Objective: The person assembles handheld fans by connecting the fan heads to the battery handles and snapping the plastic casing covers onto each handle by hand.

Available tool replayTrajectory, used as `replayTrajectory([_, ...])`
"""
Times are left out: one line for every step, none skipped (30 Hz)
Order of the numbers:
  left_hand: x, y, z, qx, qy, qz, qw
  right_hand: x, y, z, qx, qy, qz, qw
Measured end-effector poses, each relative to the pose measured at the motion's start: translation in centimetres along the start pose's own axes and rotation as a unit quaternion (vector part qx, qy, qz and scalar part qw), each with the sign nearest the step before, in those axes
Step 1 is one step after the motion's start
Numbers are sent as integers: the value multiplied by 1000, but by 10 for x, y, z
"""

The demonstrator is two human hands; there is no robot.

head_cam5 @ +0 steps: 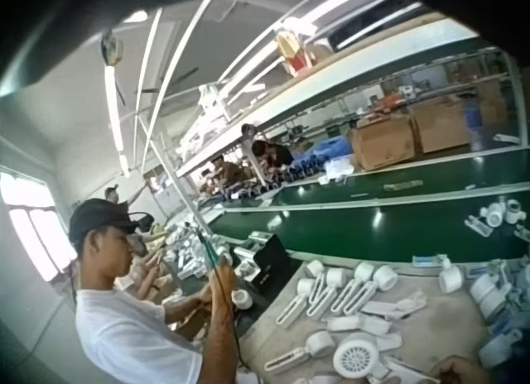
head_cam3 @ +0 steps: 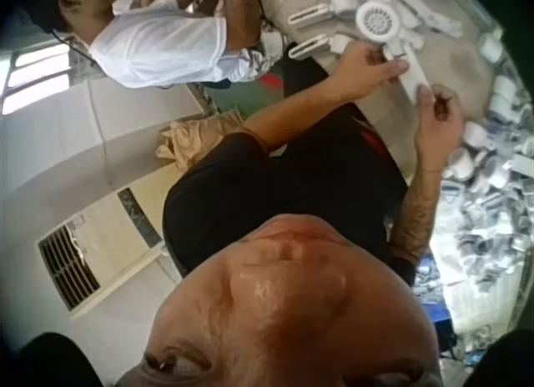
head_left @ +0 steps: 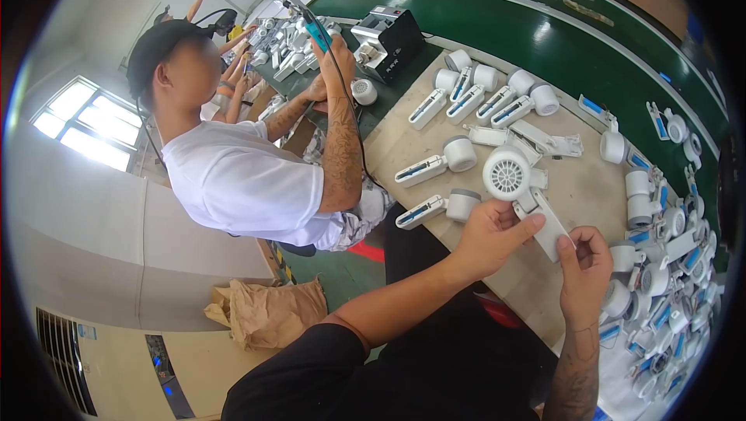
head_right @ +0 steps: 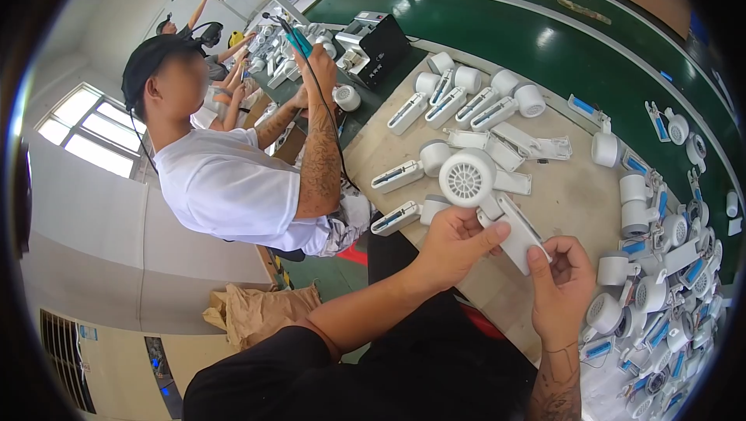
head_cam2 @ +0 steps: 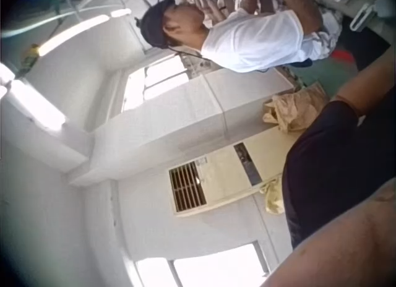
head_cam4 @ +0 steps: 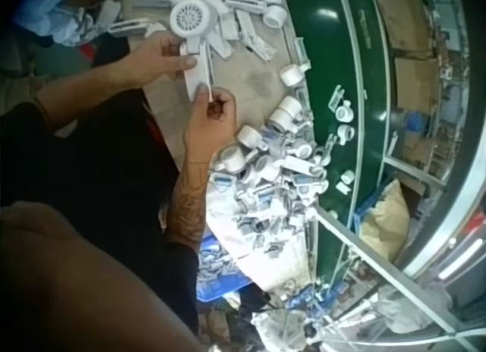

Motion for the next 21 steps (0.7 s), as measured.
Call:
replayTrajectory([1, 1, -1, 2, -9, 7, 1000, 1, 0, 1, -2, -2, 0, 1000])
replayTrajectory([1, 1, -1, 3, -10, 8, 1000, 2, 1, 0, 1, -1, 0, 1000])
replayTrajectory([0, 0, 2, -10, -3, 4, 1000, 2, 3, 1, 5, 2, -2, 1000])
replayTrajectory([0, 0, 4, -25, 5, 1, 1000, 1, 2, 0, 4, 3, -4, 1000])
replayTrajectory([-1, -1, 5, -27, 7, 5, 1000, 0, 1, -2, 0, 12, -2, 1000])
replayTrajectory([-2, 0, 3, -31, -5, -1, 1000, -2, 2, -6, -2, 21, 2, 1000])
replayTrajectory([-3, 0, 0, -35, -16, -7, 999, 0, 2, -10, -2, 24, -1, 1000])
replayTrajectory([-5, 1, -8, -5, 2, -23, 1000, 4, 3, -8, -58, 74, -36, 995])
replayTrajectory([-4, 2, -17, 4, -5, -30, 1000, 6, 2, -3, -118, 125, -72, 982])
replayTrajectory([-3, 2, -24, 15, -12, -38, 999, 5, 4, 3, -172, 129, -90, 972])
replayTrajectory([-9, -1, -9, -11, -21, -2, 1000, -1, 3, 6, -178, 133, -94, 971])
replayTrajectory([-8, 1, -7, -10, -19, 0, 1000, 1, 3, 0, -97, 73, -22, 992])
replayTrajectory([-3, 2, -2, -26, -13, 15, 999, 3, 5, -7, -16, 10, 50, 999])
replayTrajectory([0, 2, 0, -42, -6, 30, 999, 0, 6, -11, -5, 95, 92, 991])
replayTrajectory([-3, 2, 1, -38, -28, 23, 999, 4, 5, -14, -6, 96, 91, 991])
replayTrajectory([-5, -2, -3, -17, -42, 13, 999, 10, 5, -15, 0, 92, 56, 994])
replayTrajectory([-2, -3, -4, -3, -50, 6, 999, 9, 9, -17, 12, 95, 16, 995])
replayTrajectory([-8, -7, 4, -22, -51, 5, 998, 12, 12, -25, 15, 102, 9, 995])
replayTrajectory([-14, -9, -1, 3, -91, 8, 996, 21, 15, -29, 83, 67, 40, 994])
replayTrajectory([-22, -11, -9, 29, -129, 11, 991, 28, 19, -33, 149, 31, 70, 986])
replayTrajectory([-33, -17, -21, 76, -190, -4, 979, 30, 21, -37, 153, -4, 110, 982])
Point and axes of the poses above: each hand's wrist, its own y-axis away from the middle knuckle, its own x-axis out of the palm, z = x × y, the point moved 5 cm from there along -y, towards the middle knuckle, and after that the axes turned 8 degrees about -z, right-handed, at the moved point
